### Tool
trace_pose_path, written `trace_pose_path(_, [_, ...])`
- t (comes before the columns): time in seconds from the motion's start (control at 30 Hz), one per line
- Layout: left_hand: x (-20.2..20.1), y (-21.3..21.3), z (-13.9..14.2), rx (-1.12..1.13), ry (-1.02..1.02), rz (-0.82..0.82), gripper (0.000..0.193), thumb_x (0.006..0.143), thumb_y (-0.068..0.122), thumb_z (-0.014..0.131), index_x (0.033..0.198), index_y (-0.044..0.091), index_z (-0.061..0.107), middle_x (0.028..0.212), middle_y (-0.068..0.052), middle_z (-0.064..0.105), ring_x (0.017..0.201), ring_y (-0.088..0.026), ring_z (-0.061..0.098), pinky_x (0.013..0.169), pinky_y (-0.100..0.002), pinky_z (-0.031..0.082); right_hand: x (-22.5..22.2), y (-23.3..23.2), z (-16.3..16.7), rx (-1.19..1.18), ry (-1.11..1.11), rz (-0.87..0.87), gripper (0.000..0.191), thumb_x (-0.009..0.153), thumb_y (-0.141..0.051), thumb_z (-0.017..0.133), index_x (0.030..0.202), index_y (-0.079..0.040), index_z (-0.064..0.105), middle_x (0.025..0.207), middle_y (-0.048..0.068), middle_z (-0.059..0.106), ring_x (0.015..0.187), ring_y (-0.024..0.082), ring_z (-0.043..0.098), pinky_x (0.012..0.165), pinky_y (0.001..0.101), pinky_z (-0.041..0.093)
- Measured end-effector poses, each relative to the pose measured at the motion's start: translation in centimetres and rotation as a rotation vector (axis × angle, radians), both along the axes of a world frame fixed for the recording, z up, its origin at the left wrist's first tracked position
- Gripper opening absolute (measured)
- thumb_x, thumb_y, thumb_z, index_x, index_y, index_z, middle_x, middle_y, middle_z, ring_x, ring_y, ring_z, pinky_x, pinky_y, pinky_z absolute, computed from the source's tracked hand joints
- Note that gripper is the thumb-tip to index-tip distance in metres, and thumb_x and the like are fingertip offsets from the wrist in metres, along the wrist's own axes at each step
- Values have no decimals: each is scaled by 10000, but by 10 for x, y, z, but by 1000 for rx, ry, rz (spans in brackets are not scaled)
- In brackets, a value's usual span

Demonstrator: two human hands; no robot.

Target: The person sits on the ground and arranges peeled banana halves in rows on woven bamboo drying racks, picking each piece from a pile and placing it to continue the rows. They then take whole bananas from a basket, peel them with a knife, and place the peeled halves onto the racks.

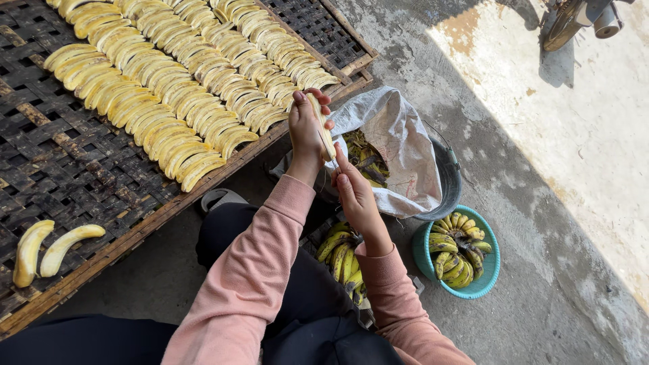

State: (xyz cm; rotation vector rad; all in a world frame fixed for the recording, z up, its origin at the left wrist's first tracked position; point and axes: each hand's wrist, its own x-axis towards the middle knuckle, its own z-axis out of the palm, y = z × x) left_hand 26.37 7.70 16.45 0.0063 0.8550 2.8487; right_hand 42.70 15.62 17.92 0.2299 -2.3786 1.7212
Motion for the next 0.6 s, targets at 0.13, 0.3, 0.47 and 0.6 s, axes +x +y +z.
trace_pose_path(0.13, [3, -1, 2, 65, -6, -46, 437, 1096, 497, 357, 1037, 111, 554, 940, -40, 589, 793, -110, 533, 596, -254, 465, -8, -2, -9, -24, -9, -30, 519, 1129, -168, 440, 1631, -62, 360, 995, -7, 529, 865, 85, 452, 812, 210, 425])
trace_pose_path(0.3, [8, -2, 5, 177, -51, -95, 425, 1099, 488, 379, 1040, 100, 542, 933, -54, 586, 764, -135, 592, 687, -312, 546, -19, -4, -15, 107, 165, -73, 480, 1137, -136, 435, 1597, -8, 385, 1569, 176, 507, 1427, 244, 505, 1184, 335, 376])
trace_pose_path(0.47, [9, 1, -2, 241, -152, -156, 409, 1082, 473, 364, 1032, 106, 538, 894, -48, 579, 779, -195, 650, 843, -411, 614, -30, -2, -14, 155, 157, -106, 493, 1112, -134, 449, 1584, -2, 393, 1593, 194, 487, 1473, 301, 481, 1213, 362, 349])
trace_pose_path(0.6, [7, 7, -17, 268, -184, -215, 439, 1086, 485, 341, 1019, 94, 528, 856, -53, 576, 862, -262, 700, 857, -407, 533, -37, 2, -16, 191, 161, -119, 474, 1118, -125, 454, 1577, -18, 411, 1509, 188, 560, 1394, 304, 552, 1180, 359, 391])
